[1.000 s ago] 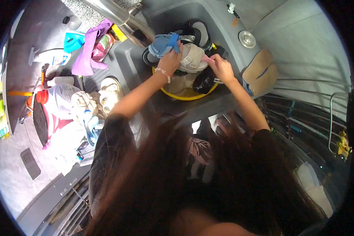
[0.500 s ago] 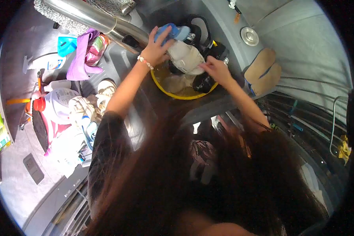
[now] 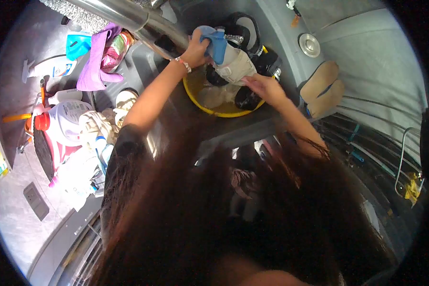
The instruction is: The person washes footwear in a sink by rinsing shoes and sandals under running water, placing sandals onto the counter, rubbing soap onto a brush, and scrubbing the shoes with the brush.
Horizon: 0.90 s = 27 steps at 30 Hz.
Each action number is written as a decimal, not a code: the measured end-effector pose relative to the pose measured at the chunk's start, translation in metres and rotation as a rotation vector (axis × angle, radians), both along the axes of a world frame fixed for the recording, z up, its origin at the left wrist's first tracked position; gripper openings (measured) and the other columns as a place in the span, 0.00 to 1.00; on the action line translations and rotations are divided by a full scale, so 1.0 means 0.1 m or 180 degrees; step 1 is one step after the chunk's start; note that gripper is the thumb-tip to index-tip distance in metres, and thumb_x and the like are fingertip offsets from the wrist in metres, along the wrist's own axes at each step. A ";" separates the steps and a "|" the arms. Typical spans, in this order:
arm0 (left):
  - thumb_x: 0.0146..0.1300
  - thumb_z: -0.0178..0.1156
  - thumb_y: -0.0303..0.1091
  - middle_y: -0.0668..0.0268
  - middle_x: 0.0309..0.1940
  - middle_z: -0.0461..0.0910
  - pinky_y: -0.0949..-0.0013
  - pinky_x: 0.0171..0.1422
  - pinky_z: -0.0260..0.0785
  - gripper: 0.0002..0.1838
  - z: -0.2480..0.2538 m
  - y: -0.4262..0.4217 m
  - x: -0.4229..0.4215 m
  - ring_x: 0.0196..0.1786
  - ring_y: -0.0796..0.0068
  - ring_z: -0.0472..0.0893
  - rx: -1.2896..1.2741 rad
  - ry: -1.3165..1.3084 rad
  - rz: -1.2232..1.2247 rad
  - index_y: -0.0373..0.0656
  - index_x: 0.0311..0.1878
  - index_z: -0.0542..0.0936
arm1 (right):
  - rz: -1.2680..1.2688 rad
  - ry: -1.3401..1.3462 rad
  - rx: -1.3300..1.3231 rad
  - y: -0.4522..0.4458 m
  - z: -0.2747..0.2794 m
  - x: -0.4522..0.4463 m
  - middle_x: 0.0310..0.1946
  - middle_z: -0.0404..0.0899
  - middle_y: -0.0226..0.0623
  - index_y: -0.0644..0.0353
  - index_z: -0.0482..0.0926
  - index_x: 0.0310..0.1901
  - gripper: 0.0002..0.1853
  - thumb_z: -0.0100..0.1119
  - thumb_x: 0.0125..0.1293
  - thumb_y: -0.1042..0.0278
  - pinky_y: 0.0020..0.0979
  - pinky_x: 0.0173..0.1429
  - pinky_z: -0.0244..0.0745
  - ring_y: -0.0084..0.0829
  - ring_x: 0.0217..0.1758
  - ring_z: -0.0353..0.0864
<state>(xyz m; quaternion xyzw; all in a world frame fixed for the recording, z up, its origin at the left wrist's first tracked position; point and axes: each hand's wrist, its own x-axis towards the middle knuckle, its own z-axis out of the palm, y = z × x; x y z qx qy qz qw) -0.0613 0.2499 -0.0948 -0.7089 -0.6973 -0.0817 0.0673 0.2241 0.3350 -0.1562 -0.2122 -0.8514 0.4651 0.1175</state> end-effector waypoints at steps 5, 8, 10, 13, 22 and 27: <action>0.39 0.73 0.46 0.58 0.51 0.68 0.55 0.38 0.79 0.26 -0.07 0.01 0.03 0.39 0.54 0.82 -0.0121 0.0065 0.0098 0.53 0.45 0.79 | 0.0512 -0.0364 0.0385 0.25 0.33 0.21 0.35 0.81 0.45 0.60 0.80 0.42 0.09 0.60 0.64 0.66 0.38 0.41 0.76 0.46 0.38 0.81; 0.40 0.73 0.45 0.58 0.51 0.68 0.54 0.38 0.79 0.26 -0.04 0.04 -0.02 0.40 0.54 0.82 -0.0186 0.0006 0.0093 0.53 0.45 0.79 | 0.0519 0.0105 0.0557 0.20 0.17 -0.07 0.35 0.81 0.45 0.59 0.80 0.42 0.09 0.60 0.64 0.66 0.38 0.40 0.75 0.46 0.38 0.81; 0.41 0.73 0.46 0.58 0.50 0.68 0.54 0.39 0.78 0.26 -0.06 0.02 -0.03 0.41 0.54 0.82 0.0015 0.0179 0.0031 0.53 0.46 0.78 | 0.0642 -0.0011 0.0514 0.20 0.14 0.00 0.33 0.81 0.44 0.56 0.78 0.43 0.09 0.57 0.66 0.63 0.42 0.41 0.76 0.48 0.38 0.81; 0.42 0.73 0.46 0.59 0.50 0.68 0.55 0.40 0.78 0.25 -0.02 0.05 0.04 0.41 0.54 0.82 -0.0408 0.0286 0.0106 0.52 0.45 0.79 | 0.1014 -0.0496 0.0844 0.47 0.23 0.38 0.33 0.80 0.44 0.55 0.78 0.43 0.09 0.57 0.65 0.62 0.45 0.39 0.76 0.48 0.37 0.80; 0.43 0.73 0.46 0.60 0.52 0.68 0.56 0.40 0.78 0.25 -0.08 0.03 0.01 0.42 0.55 0.81 -0.0328 0.0387 0.0034 0.53 0.46 0.78 | 0.0946 -0.0269 0.1496 0.52 0.13 0.50 0.30 0.79 0.42 0.52 0.78 0.46 0.12 0.56 0.64 0.59 0.42 0.34 0.76 0.45 0.33 0.80; 0.42 0.73 0.44 0.60 0.54 0.68 0.55 0.42 0.78 0.26 -0.01 0.09 0.03 0.43 0.56 0.81 -0.0539 0.0176 0.0189 0.54 0.48 0.78 | 0.0050 -0.0188 0.2176 0.23 0.04 0.18 0.23 0.72 0.37 0.47 0.76 0.42 0.07 0.56 0.63 0.62 0.41 0.23 0.72 0.42 0.23 0.77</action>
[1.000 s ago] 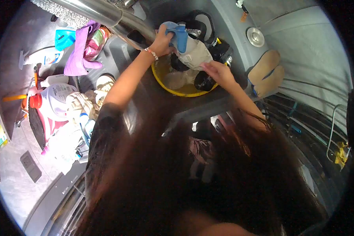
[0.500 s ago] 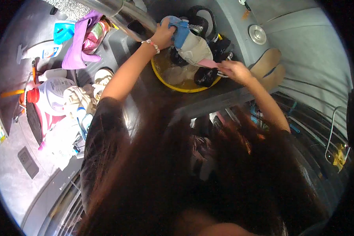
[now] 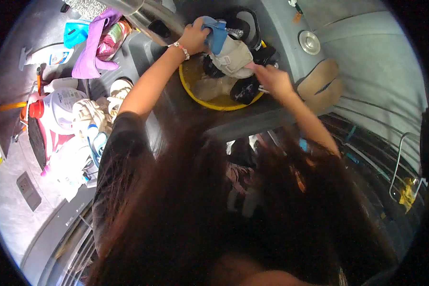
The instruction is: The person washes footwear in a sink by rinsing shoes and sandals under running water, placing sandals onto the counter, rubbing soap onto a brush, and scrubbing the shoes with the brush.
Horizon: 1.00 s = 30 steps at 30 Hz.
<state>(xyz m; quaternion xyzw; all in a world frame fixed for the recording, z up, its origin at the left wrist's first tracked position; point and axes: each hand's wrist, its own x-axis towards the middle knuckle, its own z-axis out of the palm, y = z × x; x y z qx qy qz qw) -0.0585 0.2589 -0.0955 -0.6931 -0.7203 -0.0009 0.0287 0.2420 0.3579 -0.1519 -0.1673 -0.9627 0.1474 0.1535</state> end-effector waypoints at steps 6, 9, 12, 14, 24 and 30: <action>0.43 0.72 0.44 0.60 0.54 0.68 0.55 0.43 0.78 0.26 -0.08 -0.01 -0.03 0.44 0.57 0.81 -0.0177 0.0085 0.0071 0.53 0.48 0.78 | -0.0262 0.0218 -0.0164 -0.45 -0.04 0.31 0.22 0.72 0.36 0.49 0.77 0.43 0.09 0.60 0.60 0.65 0.38 0.20 0.71 0.39 0.21 0.77; 0.34 0.76 0.46 0.53 0.54 0.67 0.53 0.44 0.77 0.31 -0.14 -0.01 -0.03 0.40 0.47 0.81 -0.0024 -0.0137 -0.0041 0.47 0.46 0.79 | -0.0239 0.0156 -0.0088 -0.23 0.01 0.24 0.21 0.71 0.37 0.50 0.77 0.42 0.08 0.60 0.60 0.65 0.39 0.21 0.71 0.40 0.21 0.77; 0.36 0.75 0.46 0.53 0.54 0.67 0.52 0.44 0.77 0.30 -0.08 0.03 -0.03 0.41 0.47 0.81 -0.0058 -0.0257 0.0052 0.48 0.45 0.79 | -0.0017 0.0504 -0.0466 -0.36 -0.10 -0.11 0.23 0.75 0.38 0.50 0.78 0.42 0.07 0.60 0.62 0.65 0.41 0.24 0.72 0.42 0.23 0.79; 0.36 0.75 0.46 0.54 0.54 0.68 0.52 0.44 0.77 0.29 -0.11 0.00 -0.07 0.40 0.48 0.81 -0.0148 -0.0054 0.0118 0.48 0.45 0.79 | 0.0085 0.0076 -0.0775 -0.43 0.05 -0.07 0.26 0.78 0.40 0.52 0.78 0.42 0.07 0.58 0.64 0.65 0.42 0.27 0.74 0.44 0.25 0.79; 0.35 0.75 0.45 0.55 0.55 0.67 0.52 0.42 0.77 0.29 -0.20 0.02 -0.12 0.38 0.47 0.81 0.0183 -0.0108 -0.0073 0.49 0.45 0.79 | 0.0265 0.0439 -0.0699 -0.38 -0.05 0.04 0.21 0.75 0.37 0.47 0.77 0.47 0.13 0.60 0.60 0.65 0.41 0.24 0.73 0.41 0.22 0.78; 0.37 0.75 0.45 0.54 0.55 0.67 0.55 0.43 0.77 0.29 -0.16 0.04 -0.09 0.39 0.48 0.81 -0.0056 -0.0248 -0.0065 0.49 0.46 0.79 | 0.0014 0.0140 -0.0442 -0.17 0.01 0.19 0.23 0.76 0.38 0.49 0.77 0.43 0.09 0.60 0.61 0.65 0.41 0.25 0.73 0.43 0.23 0.78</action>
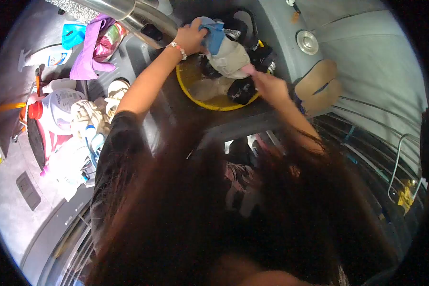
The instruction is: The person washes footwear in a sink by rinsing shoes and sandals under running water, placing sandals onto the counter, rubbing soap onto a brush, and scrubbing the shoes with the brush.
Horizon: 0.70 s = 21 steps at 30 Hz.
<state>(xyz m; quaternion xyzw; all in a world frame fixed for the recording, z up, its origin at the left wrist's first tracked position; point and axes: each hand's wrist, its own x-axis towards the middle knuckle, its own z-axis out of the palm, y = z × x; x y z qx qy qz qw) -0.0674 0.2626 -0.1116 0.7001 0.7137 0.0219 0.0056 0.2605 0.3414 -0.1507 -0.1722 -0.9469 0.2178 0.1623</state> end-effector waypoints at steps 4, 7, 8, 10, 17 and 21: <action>0.43 0.73 0.44 0.60 0.53 0.68 0.57 0.43 0.78 0.27 0.06 -0.04 0.04 0.45 0.57 0.81 -0.0055 0.0335 0.0103 0.52 0.48 0.77 | 0.0101 -0.0224 -0.0183 -0.11 0.09 0.04 0.23 0.76 0.40 0.53 0.77 0.40 0.06 0.59 0.61 0.66 0.41 0.28 0.74 0.44 0.25 0.79; 0.42 0.73 0.43 0.59 0.53 0.68 0.57 0.43 0.78 0.26 0.02 -0.02 0.06 0.45 0.57 0.81 -0.0089 0.0297 0.0110 0.52 0.48 0.77 | -0.0092 -0.0314 0.0036 0.00 0.17 0.09 0.20 0.75 0.38 0.51 0.75 0.40 0.07 0.58 0.61 0.65 0.41 0.23 0.72 0.43 0.22 0.78; 0.42 0.73 0.43 0.59 0.53 0.68 0.57 0.43 0.78 0.26 0.01 -0.04 0.07 0.45 0.57 0.81 -0.0092 0.0270 0.0108 0.52 0.48 0.77 | -0.0101 -0.0256 0.0019 -0.06 0.09 -0.02 0.21 0.76 0.38 0.51 0.75 0.41 0.07 0.57 0.61 0.65 0.41 0.23 0.72 0.42 0.22 0.78; 0.37 0.75 0.45 0.55 0.53 0.67 0.53 0.42 0.77 0.29 0.00 -0.02 -0.01 0.39 0.48 0.81 0.0081 0.0024 -0.0056 0.49 0.46 0.79 | 0.0138 -0.0002 -0.0094 -0.21 0.04 -0.19 0.21 0.75 0.38 0.51 0.75 0.41 0.07 0.57 0.61 0.64 0.41 0.23 0.72 0.42 0.22 0.78; 0.39 0.73 0.40 0.54 0.51 0.68 0.51 0.41 0.77 0.25 -0.03 -0.02 0.01 0.39 0.48 0.81 0.0246 -0.0120 -0.0128 0.47 0.44 0.79 | -0.0234 -0.0168 0.0143 -0.03 -0.03 -0.12 0.21 0.75 0.39 0.48 0.73 0.41 0.06 0.54 0.64 0.62 0.45 0.21 0.72 0.46 0.20 0.77; 0.38 0.73 0.40 0.54 0.51 0.68 0.52 0.42 0.77 0.25 0.04 0.00 -0.02 0.39 0.48 0.81 -0.0071 0.0094 0.0094 0.47 0.44 0.78 | -0.0213 0.0516 -0.0070 -0.38 -0.15 -0.38 0.20 0.73 0.38 0.48 0.76 0.41 0.08 0.60 0.59 0.65 0.42 0.22 0.70 0.43 0.19 0.75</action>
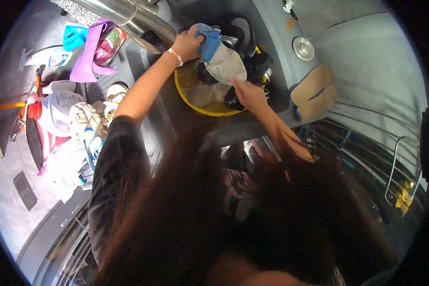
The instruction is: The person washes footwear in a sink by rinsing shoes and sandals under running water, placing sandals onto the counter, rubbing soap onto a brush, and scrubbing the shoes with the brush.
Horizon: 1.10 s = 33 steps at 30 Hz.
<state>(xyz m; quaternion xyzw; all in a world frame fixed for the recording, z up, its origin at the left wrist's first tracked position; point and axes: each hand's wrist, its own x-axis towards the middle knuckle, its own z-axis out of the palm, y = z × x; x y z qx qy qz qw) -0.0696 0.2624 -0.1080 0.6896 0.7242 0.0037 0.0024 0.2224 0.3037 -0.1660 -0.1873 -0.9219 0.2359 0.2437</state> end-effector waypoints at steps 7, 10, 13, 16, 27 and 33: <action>0.45 0.69 0.38 0.59 0.53 0.68 0.56 0.41 0.78 0.21 0.02 -0.02 0.09 0.41 0.55 0.82 0.0125 -0.0098 0.0112 0.51 0.45 0.77 | -0.0097 -0.0413 0.0359 0.39 0.06 0.19 0.19 0.74 0.38 0.48 0.76 0.41 0.05 0.56 0.64 0.64 0.40 0.19 0.71 0.42 0.19 0.77; 0.49 0.65 0.34 0.57 0.52 0.68 0.55 0.39 0.78 0.17 0.00 -0.09 0.13 0.39 0.52 0.82 0.0092 0.0049 0.0306 0.50 0.45 0.77 | -0.0089 -0.0409 0.0075 0.09 0.00 0.25 0.20 0.75 0.38 0.49 0.76 0.39 0.05 0.58 0.64 0.62 0.40 0.21 0.70 0.42 0.19 0.77; 0.49 0.63 0.31 0.49 0.50 0.67 0.52 0.45 0.77 0.18 0.13 -0.20 0.33 0.43 0.46 0.80 -0.0186 -0.0336 0.0816 0.44 0.46 0.78 | -0.0102 -0.0041 -0.0364 -0.03 0.27 0.70 0.20 0.75 0.39 0.50 0.76 0.38 0.05 0.58 0.65 0.61 0.39 0.21 0.70 0.43 0.19 0.77; 0.51 0.60 0.32 0.47 0.51 0.68 0.51 0.49 0.75 0.19 0.16 -0.28 0.48 0.46 0.46 0.80 -0.0363 -0.0772 0.1473 0.44 0.49 0.78 | -0.1797 -0.0820 -0.0873 0.03 0.50 0.99 0.26 0.80 0.39 0.57 0.75 0.41 0.08 0.57 0.68 0.62 0.37 0.27 0.73 0.39 0.23 0.80; 0.61 0.56 0.57 0.47 0.49 0.74 0.50 0.49 0.73 0.26 -0.05 -0.55 1.18 0.45 0.43 0.79 0.0644 -0.1757 0.2666 0.41 0.42 0.82 | -0.1079 0.0073 -0.1209 -0.75 0.52 -0.16 0.30 0.74 0.47 0.54 0.66 0.66 0.24 0.51 0.68 0.70 0.41 0.37 0.71 0.45 0.33 0.76; 0.58 0.59 0.42 0.51 0.35 0.80 0.53 0.46 0.72 0.13 0.05 -0.57 0.99 0.41 0.50 0.80 0.0489 -0.0887 0.1745 0.42 0.37 0.83 | -0.1363 -0.0275 -0.1014 -0.74 0.39 -0.28 0.32 0.71 0.50 0.55 0.60 0.69 0.28 0.49 0.67 0.71 0.46 0.37 0.70 0.52 0.33 0.73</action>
